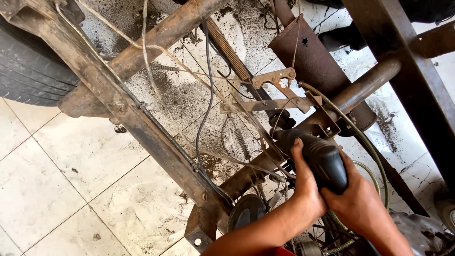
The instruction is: Using a power drill to bore holes into a vehicle chassis frame.
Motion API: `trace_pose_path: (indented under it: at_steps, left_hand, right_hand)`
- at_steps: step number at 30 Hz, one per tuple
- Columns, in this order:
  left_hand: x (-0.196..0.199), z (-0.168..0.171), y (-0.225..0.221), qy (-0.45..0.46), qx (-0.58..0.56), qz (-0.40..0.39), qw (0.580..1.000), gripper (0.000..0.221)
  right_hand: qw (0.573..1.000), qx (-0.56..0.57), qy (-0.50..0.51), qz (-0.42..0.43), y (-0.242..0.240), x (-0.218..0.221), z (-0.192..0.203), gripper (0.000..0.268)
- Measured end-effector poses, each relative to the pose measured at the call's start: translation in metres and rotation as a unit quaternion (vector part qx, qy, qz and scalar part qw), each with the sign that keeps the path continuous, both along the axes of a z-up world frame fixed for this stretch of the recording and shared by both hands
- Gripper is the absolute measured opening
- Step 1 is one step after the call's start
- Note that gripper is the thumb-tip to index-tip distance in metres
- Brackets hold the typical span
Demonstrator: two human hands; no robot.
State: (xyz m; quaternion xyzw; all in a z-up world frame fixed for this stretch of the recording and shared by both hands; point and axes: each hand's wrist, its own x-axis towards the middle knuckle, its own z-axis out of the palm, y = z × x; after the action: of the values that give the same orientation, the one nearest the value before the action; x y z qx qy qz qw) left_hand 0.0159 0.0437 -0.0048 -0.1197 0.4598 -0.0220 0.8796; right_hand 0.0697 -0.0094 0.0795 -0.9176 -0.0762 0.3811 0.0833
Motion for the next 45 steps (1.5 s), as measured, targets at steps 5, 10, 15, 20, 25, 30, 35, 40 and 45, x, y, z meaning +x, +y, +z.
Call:
trace_pose_path:
  at_steps: [5,10,15,20,25,30,35,40,45]
  left_hand:
    - [0.0,0.013,0.003,0.015,-0.009,-0.037,0.999,0.078]
    - [0.004,-0.012,-0.001,-0.021,0.01,-0.034,0.999,0.079]
    - [-0.004,0.002,0.003,0.002,0.007,-0.051,0.999,0.081]
    - [-0.018,-0.007,-0.011,0.023,0.019,-0.05,0.998,0.079]
    - [-0.018,0.002,-0.006,0.053,0.047,-0.14,0.988,0.087]
    - [-0.02,0.009,-0.003,0.092,0.028,-0.161,0.982,0.089]
    - [-0.022,0.009,-0.002,0.028,0.096,-0.192,0.976,0.095]
    - [-0.026,-0.002,0.006,-0.1,0.118,-0.252,0.955,0.081]
    - [-0.039,0.001,0.101,-0.096,0.521,-0.59,0.61,0.054]
  right_hand:
    - [0.999,0.023,-0.002,-0.022,-0.003,0.0,0.004,0.093]
    - [0.999,-0.039,-0.022,-0.004,-0.003,-0.001,-0.005,0.103]
    - [1.0,-0.002,-0.008,-0.029,-0.007,-0.009,-0.007,0.101]
    - [0.996,0.029,0.017,-0.085,-0.008,-0.018,0.002,0.093]
    - [0.992,0.044,0.045,-0.109,-0.013,-0.019,0.0,0.101]
    - [0.987,0.06,0.064,-0.133,-0.025,-0.022,-0.009,0.104]
    - [0.977,0.076,0.085,-0.183,-0.056,-0.031,-0.033,0.107]
    - [0.932,0.223,0.05,-0.283,-0.087,-0.039,-0.04,0.097]
    - [0.911,0.266,0.0,-0.316,-0.115,-0.042,-0.027,0.09]
